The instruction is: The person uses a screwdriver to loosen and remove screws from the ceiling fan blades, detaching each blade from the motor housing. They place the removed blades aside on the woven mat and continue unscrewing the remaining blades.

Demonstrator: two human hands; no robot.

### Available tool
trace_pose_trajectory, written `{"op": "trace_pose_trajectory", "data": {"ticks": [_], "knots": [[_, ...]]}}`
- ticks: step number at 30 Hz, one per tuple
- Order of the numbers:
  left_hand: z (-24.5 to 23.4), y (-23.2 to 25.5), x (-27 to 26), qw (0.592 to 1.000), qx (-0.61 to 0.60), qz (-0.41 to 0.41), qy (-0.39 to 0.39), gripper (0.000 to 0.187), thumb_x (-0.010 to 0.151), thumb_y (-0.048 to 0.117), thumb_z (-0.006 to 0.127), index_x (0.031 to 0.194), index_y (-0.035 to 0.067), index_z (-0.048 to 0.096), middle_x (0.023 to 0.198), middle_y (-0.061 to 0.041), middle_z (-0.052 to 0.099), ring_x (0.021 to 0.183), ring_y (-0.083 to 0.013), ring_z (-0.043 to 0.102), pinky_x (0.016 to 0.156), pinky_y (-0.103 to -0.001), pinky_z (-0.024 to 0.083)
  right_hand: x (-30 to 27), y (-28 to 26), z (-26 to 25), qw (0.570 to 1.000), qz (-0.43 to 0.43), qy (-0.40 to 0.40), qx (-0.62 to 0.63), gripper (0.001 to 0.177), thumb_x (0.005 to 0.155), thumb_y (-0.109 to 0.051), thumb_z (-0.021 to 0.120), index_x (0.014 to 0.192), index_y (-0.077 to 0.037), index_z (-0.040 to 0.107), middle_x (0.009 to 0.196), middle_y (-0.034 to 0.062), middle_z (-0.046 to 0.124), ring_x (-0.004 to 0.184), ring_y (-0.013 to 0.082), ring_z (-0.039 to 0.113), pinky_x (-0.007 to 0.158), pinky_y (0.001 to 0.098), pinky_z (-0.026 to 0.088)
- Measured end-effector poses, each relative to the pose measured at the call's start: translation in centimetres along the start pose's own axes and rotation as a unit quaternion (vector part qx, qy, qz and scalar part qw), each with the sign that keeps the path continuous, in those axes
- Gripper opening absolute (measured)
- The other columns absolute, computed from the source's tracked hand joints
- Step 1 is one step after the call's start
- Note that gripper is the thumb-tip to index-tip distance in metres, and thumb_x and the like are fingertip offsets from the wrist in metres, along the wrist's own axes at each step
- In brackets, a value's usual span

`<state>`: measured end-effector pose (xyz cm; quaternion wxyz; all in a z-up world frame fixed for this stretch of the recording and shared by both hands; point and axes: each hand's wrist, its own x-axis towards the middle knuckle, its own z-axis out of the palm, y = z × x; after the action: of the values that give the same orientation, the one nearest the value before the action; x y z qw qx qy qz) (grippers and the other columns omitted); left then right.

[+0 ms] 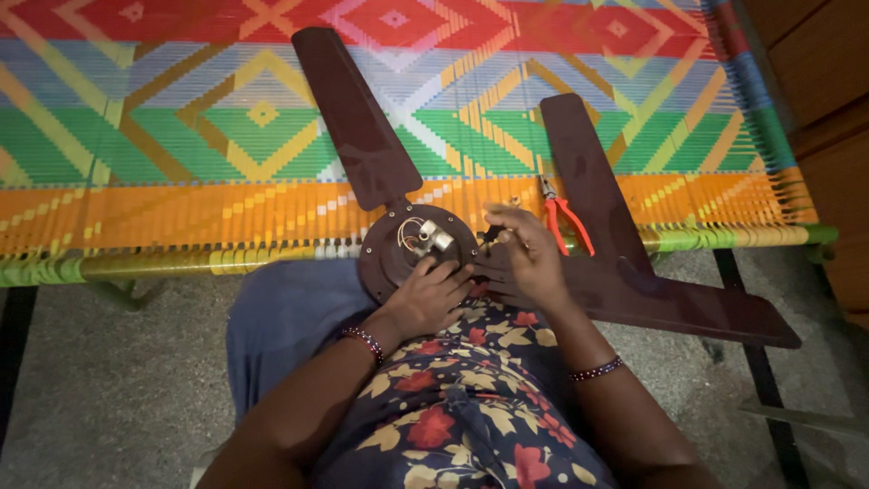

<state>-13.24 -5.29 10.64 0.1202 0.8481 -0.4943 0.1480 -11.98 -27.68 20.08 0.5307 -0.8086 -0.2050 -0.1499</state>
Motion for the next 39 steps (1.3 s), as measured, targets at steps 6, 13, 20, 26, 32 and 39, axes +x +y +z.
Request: {"op": "trace_pose_trajectory", "data": {"ticks": [6, 13, 20, 26, 32, 39], "knots": [[0.0, 0.2, 0.2, 1.000, 0.009, -0.012, -0.022, 0.054, 0.092, 0.042, 0.063, 0.135, 0.010, 0.063, 0.150, -0.009, 0.053, 0.135, -0.0265, 0.045, 0.110, -0.053, 0.033, -0.4, 0.5, 0.3, 0.999, 0.028, 0.021, -0.016, 0.019, 0.098, -0.001, 0.069, 0.115, -0.008, 0.075, 0.123, 0.0100, 0.067, 0.112, 0.0191, 0.066, 0.095, 0.0316, 0.054], [0.0, 0.2, 0.3, 0.999, 0.010, -0.017, -0.041, 0.055, 0.093, 0.044, 0.060, 0.137, 0.011, 0.062, 0.152, -0.007, 0.051, 0.137, -0.0252, 0.043, 0.112, -0.052, 0.031, -0.5, 1.1, 0.2, 0.998, -0.055, -0.015, 0.020, 0.029, 0.098, 0.002, 0.063, 0.127, -0.003, 0.067, 0.134, 0.0152, 0.063, 0.126, 0.0254, 0.060, 0.109, 0.0356, 0.047], [0.3, 0.0, 0.0, 1.000, 0.010, -0.011, -0.022, 0.055, 0.093, 0.043, 0.061, 0.137, 0.010, 0.062, 0.150, -0.008, 0.054, 0.137, -0.0255, 0.045, 0.113, -0.054, 0.031, -0.4, 1.2, 0.2, 1.000, 0.016, -0.002, -0.004, 0.024, 0.097, 0.000, 0.064, 0.118, -0.006, 0.072, 0.121, 0.0101, 0.071, 0.114, 0.0209, 0.069, 0.099, 0.0327, 0.055], [0.3, 0.0, -0.1, 0.999, -0.030, -0.006, 0.018, 0.053, 0.090, 0.039, 0.066, 0.133, 0.009, 0.065, 0.149, -0.010, 0.055, 0.135, -0.0281, 0.048, 0.112, -0.053, 0.034, 0.0, 0.4, 0.1, 0.998, -0.022, -0.038, 0.039, 0.021, 0.094, 0.004, 0.062, 0.114, -0.001, 0.068, 0.122, 0.0139, 0.066, 0.115, 0.0240, 0.064, 0.099, 0.0335, 0.051], [0.3, 0.0, -0.1, 1.000, -0.020, -0.008, 0.017, 0.053, 0.088, 0.039, 0.067, 0.132, 0.008, 0.065, 0.149, -0.010, 0.055, 0.135, -0.0275, 0.048, 0.113, -0.054, 0.033, 0.1, 0.3, 0.2, 0.990, 0.038, -0.085, 0.103, 0.022, 0.097, 0.005, 0.053, 0.112, -0.002, 0.067, 0.125, 0.0095, 0.069, 0.115, 0.0201, 0.066, 0.098, 0.0314, 0.052], [0.6, 0.1, 0.0, 1.000, 0.002, -0.017, -0.017, 0.055, 0.090, 0.042, 0.063, 0.135, 0.010, 0.063, 0.151, -0.009, 0.052, 0.136, -0.0262, 0.045, 0.113, -0.054, 0.032, -0.2, 0.5, 0.1, 0.998, 0.032, -0.063, -0.002, 0.024, 0.096, 0.000, 0.061, 0.114, -0.006, 0.076, 0.111, 0.0083, 0.074, 0.100, 0.0164, 0.066, 0.091, 0.0295, 0.054]]}}
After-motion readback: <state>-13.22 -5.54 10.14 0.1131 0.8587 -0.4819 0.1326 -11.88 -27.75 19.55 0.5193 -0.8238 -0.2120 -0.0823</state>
